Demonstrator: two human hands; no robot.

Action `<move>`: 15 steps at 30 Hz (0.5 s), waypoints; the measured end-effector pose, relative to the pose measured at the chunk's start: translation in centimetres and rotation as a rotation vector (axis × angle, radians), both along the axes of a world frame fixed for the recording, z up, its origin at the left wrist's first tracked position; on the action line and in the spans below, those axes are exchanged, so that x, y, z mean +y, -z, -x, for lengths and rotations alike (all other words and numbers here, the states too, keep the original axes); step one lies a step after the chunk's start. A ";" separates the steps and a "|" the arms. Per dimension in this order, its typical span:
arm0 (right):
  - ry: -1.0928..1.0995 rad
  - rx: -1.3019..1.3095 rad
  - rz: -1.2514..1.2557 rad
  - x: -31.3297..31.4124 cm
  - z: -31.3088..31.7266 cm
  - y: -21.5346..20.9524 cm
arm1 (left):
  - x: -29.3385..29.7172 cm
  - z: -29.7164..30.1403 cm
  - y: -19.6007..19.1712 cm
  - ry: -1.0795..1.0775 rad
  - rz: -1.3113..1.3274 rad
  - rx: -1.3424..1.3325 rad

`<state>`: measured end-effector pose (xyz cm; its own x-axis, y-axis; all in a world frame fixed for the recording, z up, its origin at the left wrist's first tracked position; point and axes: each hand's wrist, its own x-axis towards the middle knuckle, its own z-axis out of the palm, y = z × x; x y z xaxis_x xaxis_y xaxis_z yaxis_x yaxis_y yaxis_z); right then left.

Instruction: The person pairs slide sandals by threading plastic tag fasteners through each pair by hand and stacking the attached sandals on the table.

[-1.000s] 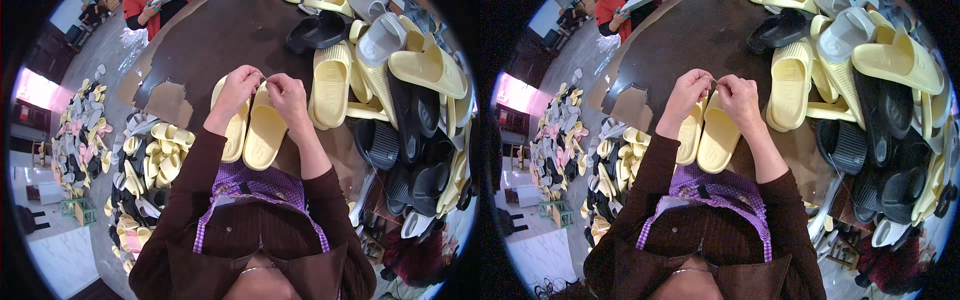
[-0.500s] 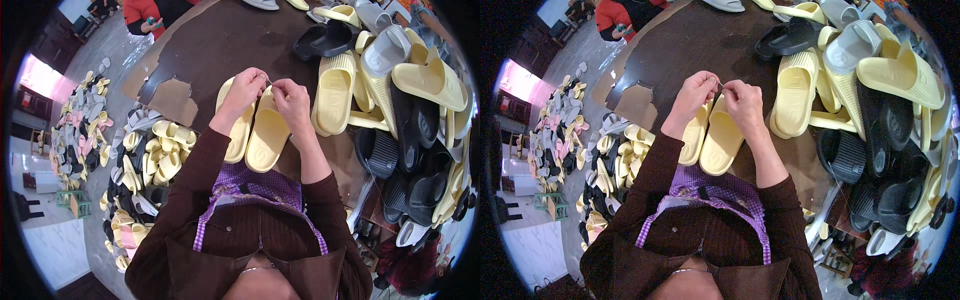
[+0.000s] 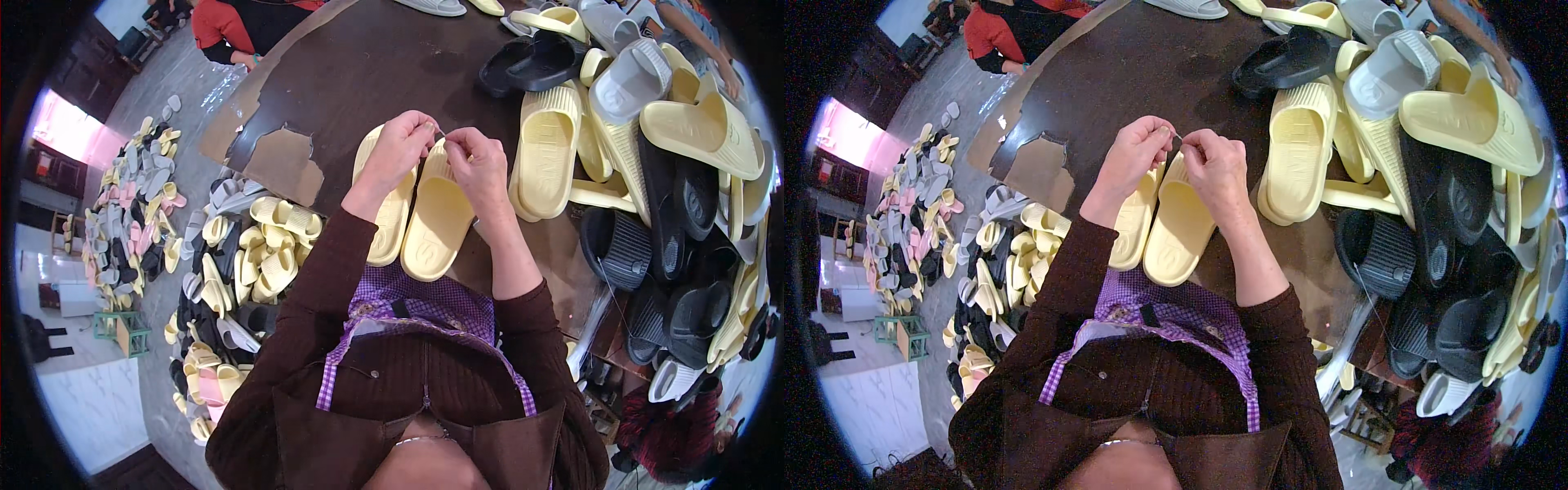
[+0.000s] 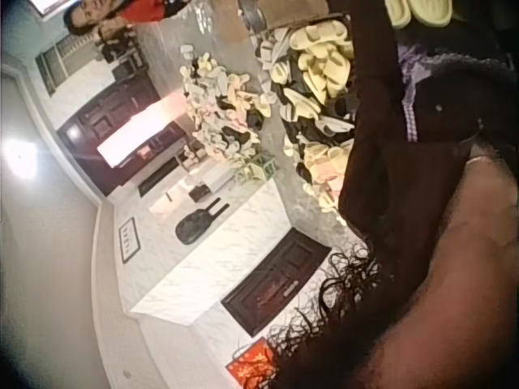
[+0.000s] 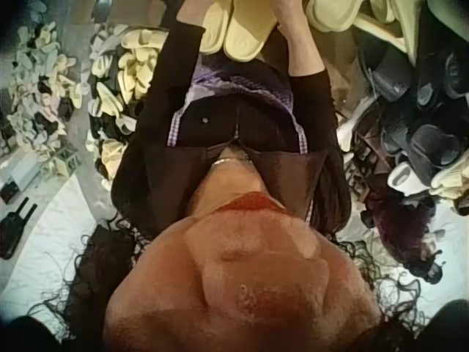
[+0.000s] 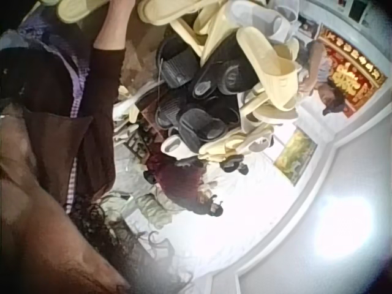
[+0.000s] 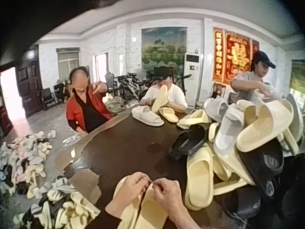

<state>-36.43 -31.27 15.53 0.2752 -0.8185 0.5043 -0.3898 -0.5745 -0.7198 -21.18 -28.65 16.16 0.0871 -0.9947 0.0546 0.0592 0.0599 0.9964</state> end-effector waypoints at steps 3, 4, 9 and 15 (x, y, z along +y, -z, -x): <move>0.001 0.001 -0.019 0.0 -0.1 0.1 | 0.0 0.0 0.0 -0.005 0.000 -0.002; 0.002 0.000 -0.026 -0.1 -0.2 0.1 | -0.1 -0.1 0.0 -0.008 0.004 -0.005; 0.006 0.020 0.118 -0.4 -0.5 0.1 | -0.3 -0.1 0.3 -0.029 0.049 -0.020; 0.016 0.036 0.147 -0.2 0.2 0.4 | -0.4 0.7 1.3 -0.072 0.178 -0.201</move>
